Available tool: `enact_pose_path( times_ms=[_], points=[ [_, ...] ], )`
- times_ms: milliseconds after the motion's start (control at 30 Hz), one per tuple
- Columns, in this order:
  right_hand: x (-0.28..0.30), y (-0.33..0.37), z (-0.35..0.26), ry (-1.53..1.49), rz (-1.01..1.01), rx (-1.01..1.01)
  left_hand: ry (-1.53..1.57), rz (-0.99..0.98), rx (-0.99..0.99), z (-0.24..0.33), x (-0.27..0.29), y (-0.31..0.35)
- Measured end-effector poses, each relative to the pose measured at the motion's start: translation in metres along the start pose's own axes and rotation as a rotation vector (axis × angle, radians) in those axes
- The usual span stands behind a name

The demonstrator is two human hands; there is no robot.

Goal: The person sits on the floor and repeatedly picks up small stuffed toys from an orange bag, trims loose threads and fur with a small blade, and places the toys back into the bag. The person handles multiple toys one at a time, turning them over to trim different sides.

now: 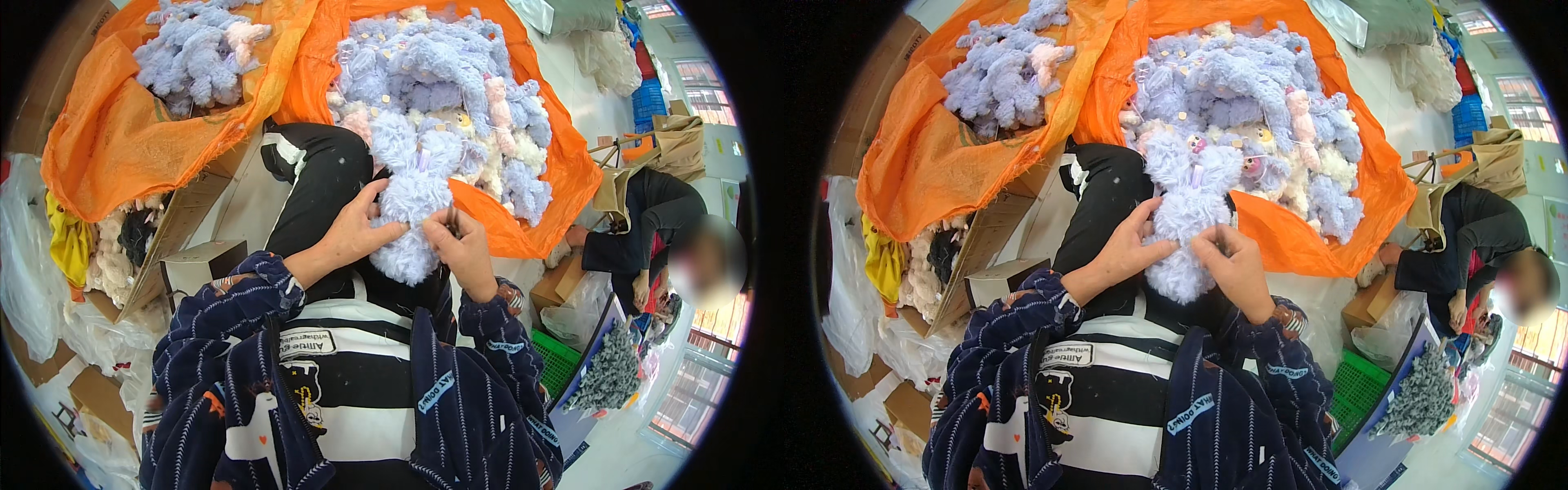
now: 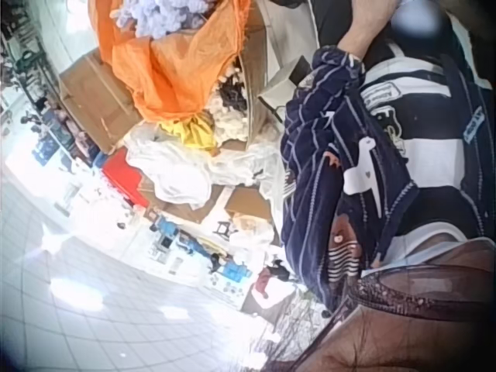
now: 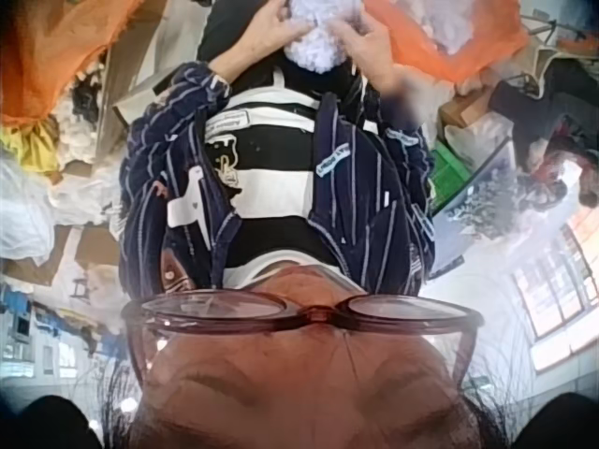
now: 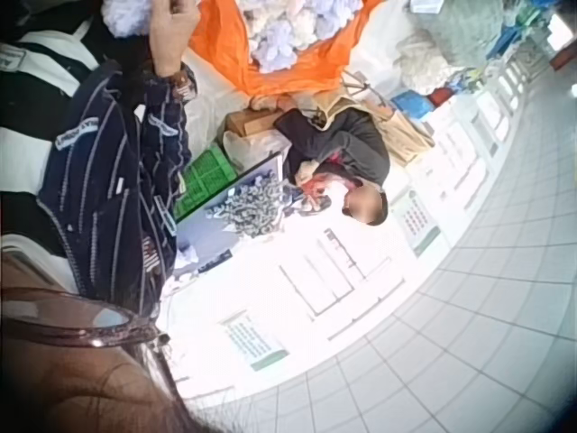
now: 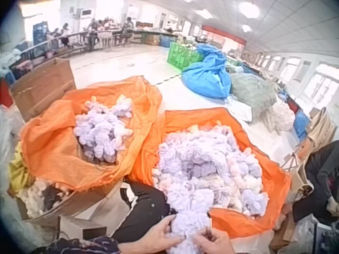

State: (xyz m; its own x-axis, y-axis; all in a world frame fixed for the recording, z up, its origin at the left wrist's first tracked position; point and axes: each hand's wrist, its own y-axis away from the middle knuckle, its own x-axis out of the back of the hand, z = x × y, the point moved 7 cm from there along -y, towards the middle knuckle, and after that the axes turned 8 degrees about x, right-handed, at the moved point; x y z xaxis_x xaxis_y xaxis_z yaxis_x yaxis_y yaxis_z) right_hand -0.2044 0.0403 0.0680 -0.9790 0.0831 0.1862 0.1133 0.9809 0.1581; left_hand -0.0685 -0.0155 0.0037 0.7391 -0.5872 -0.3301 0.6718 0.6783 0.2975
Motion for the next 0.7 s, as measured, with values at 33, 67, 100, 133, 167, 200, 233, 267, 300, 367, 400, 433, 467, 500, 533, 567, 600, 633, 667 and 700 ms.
enact_pose_path(
  times_ms=[33,67,100,133,167,200,233,267,300,367,400,433,467,500,533,567,600,633,667,700],
  points=[
    [0.001,0.002,0.008,-0.214,0.033,-0.115,-0.016,0.0,-0.005,-0.001,0.0,-0.002],
    [0.0,0.005,0.015,-0.428,0.065,-0.23,-0.032,0.0,-0.01,-0.001,0.0,-0.003],
    [-0.002,0.006,0.014,-0.415,0.094,-0.216,-0.052,0.008,-0.015,-0.002,0.0,-0.003],
    [-0.003,0.007,0.017,-0.474,0.102,-0.23,-0.074,0.022,-0.019,0.0,0.001,-0.002],
    [-0.004,0.008,0.021,-0.532,0.11,-0.244,-0.097,0.037,-0.024,0.001,0.001,-0.001],
    [-0.005,0.009,0.024,-0.59,0.118,-0.258,-0.133,0.045,-0.028,0.001,0.002,-0.001],
    [-0.007,0.011,0.026,-0.638,0.114,-0.263,-0.168,0.05,-0.034,0.001,0.003,-0.002],
    [-0.01,0.013,0.028,-0.687,0.11,-0.267,-0.202,0.056,-0.039,0.001,0.003,-0.002],
    [-0.011,0.015,0.029,-0.735,0.106,-0.272,-0.269,0.074,-0.081,0.004,0.003,0.0],
    [-0.013,0.019,0.026,-0.599,0.043,-0.292,-0.406,0.117,-0.162,0.019,0.002,0.008],
    [-0.014,0.02,0.024,-0.531,0.012,-0.301,-0.477,0.134,-0.281,0.032,0.0,0.014],
    [-0.015,0.021,0.022,-0.467,-0.015,-0.306,-0.547,0.147,-0.403,0.047,-0.003,0.02],
    [-0.018,0.021,0.019,-0.427,-0.028,-0.31,-0.616,0.16,-0.525,0.058,-0.006,0.026],
    [-0.022,0.022,0.017,-0.386,-0.042,-0.315,-0.604,0.124,-0.564,0.06,-0.009,0.028],
    [-0.026,0.021,0.016,-0.347,-0.063,-0.317,-0.648,0.094,-0.58,0.059,-0.011,0.029],
    [-0.029,0.022,0.017,-0.379,-0.075,-0.308,-0.692,0.064,-0.597,0.056,-0.013,0.029],
    [-0.032,0.023,0.02,-0.392,-0.077,-0.304,-0.736,0.035,-0.612,0.054,-0.016,0.03],
    [-0.034,0.024,0.022,-0.404,-0.076,-0.302,-0.664,0.057,-0.542,0.051,-0.014,0.028],
    [-0.037,0.025,0.023,-0.415,-0.074,-0.299,-0.674,0.074,-0.55,0.053,-0.014,0.03],
    [-0.04,0.026,0.021,-0.416,-0.054,-0.289,-0.685,0.093,-0.559,0.055,-0.013,0.032]
  ],
)
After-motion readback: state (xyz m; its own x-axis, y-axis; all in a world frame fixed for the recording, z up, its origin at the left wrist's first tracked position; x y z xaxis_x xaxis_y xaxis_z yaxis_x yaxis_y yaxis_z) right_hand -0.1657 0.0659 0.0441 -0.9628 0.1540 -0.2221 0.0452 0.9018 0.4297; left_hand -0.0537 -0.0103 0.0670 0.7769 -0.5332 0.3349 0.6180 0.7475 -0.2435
